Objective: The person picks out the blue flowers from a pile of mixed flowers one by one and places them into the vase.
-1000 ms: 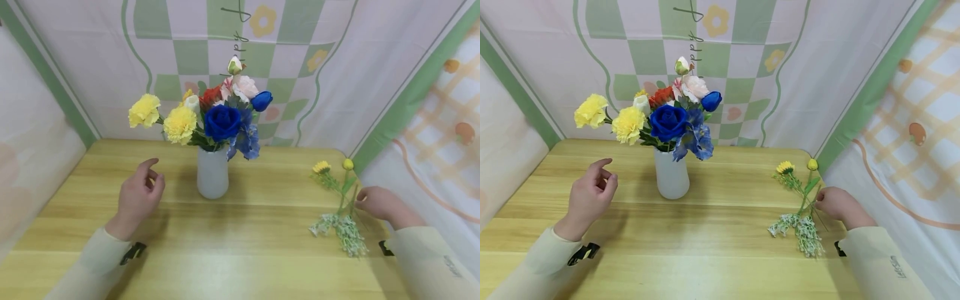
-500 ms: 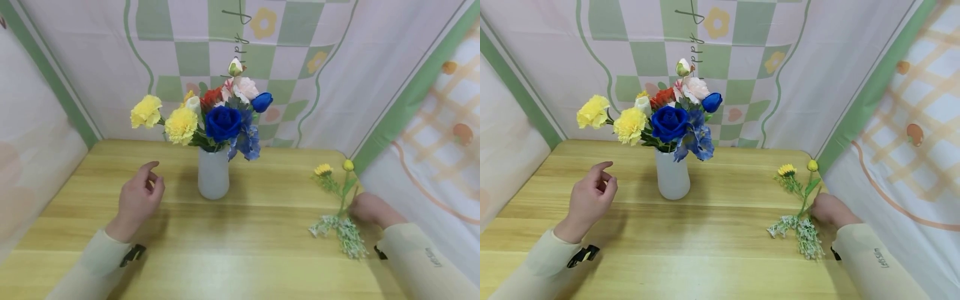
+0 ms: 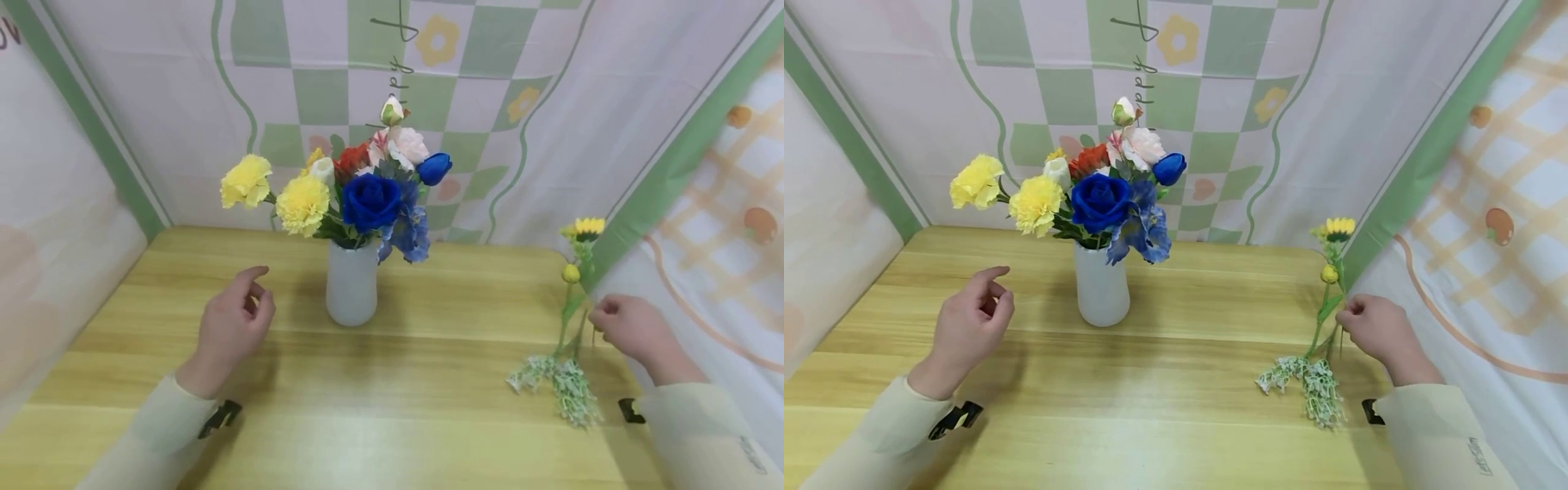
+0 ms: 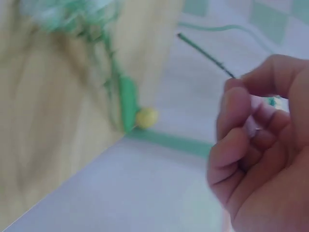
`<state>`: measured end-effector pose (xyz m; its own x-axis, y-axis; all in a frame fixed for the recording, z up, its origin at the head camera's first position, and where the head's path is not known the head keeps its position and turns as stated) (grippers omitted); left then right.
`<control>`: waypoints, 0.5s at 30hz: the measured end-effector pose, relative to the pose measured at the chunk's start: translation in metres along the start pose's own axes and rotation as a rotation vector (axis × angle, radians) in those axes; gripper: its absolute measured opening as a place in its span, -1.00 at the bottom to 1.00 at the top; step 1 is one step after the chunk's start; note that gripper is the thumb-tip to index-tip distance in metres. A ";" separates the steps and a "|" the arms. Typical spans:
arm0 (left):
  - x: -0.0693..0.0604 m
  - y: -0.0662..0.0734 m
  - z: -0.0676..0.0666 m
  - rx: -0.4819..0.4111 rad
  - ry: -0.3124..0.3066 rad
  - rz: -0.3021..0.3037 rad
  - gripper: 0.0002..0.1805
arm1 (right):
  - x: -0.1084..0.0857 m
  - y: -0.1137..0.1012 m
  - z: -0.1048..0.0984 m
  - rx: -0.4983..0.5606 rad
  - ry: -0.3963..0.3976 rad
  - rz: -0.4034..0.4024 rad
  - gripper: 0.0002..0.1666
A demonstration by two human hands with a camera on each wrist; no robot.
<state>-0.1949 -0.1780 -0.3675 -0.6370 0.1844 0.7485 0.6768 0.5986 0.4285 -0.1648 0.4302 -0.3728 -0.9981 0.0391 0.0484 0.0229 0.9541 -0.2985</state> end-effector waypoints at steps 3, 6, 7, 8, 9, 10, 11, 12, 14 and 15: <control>0.002 0.007 0.003 -0.020 -0.026 0.031 -0.71 | -0.004 -0.026 -0.010 0.018 0.134 -0.031 -0.77; 0.004 0.016 0.008 -0.037 -0.032 0.098 -0.76 | -0.008 -0.062 -0.015 0.044 0.285 -0.104 -0.82; 0.005 0.018 0.010 -0.042 -0.030 0.128 -0.77 | -0.010 -0.074 -0.015 0.050 0.336 -0.140 -0.85; 0.006 0.021 0.012 -0.050 -0.026 0.155 -0.78 | -0.011 -0.087 -0.014 0.059 0.387 -0.189 -0.87; 0.007 0.024 0.014 -0.057 -0.019 0.183 -0.79 | -0.013 -0.100 -0.013 0.070 0.432 -0.242 -0.90; 0.008 0.027 0.016 -0.064 -0.013 0.211 -0.80 | -0.015 -0.112 -0.011 0.080 0.466 -0.295 -0.93; 0.009 0.030 0.018 -0.073 -0.009 0.235 -0.80 | -0.018 -0.124 -0.008 0.083 0.497 -0.360 -0.94; 0.009 0.033 0.021 -0.087 -0.008 0.259 -0.81 | -0.020 -0.135 -0.005 0.085 0.524 -0.431 -0.94; 0.011 0.040 0.025 -0.115 -0.015 0.301 -0.81 | -0.025 -0.158 0.001 0.101 0.552 -0.583 -0.90; 0.012 0.044 0.027 -0.129 -0.021 0.322 -0.80 | -0.028 -0.169 0.004 0.117 0.549 -0.652 -0.89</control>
<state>-0.1826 -0.1286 -0.3530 -0.3896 0.3644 0.8458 0.8846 0.4038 0.2335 -0.1407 0.2666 -0.3280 -0.6394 -0.3397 0.6898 -0.5818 0.8003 -0.1452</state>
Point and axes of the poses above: each hand's wrist, its own x-axis towards the middle knuckle, its own z-axis out of the palm, y = z × x, the point moved 3 cm from there along x, towards the middle knuckle, and after that the axes turned 5 degrees about -x, right-handed, at the moved point
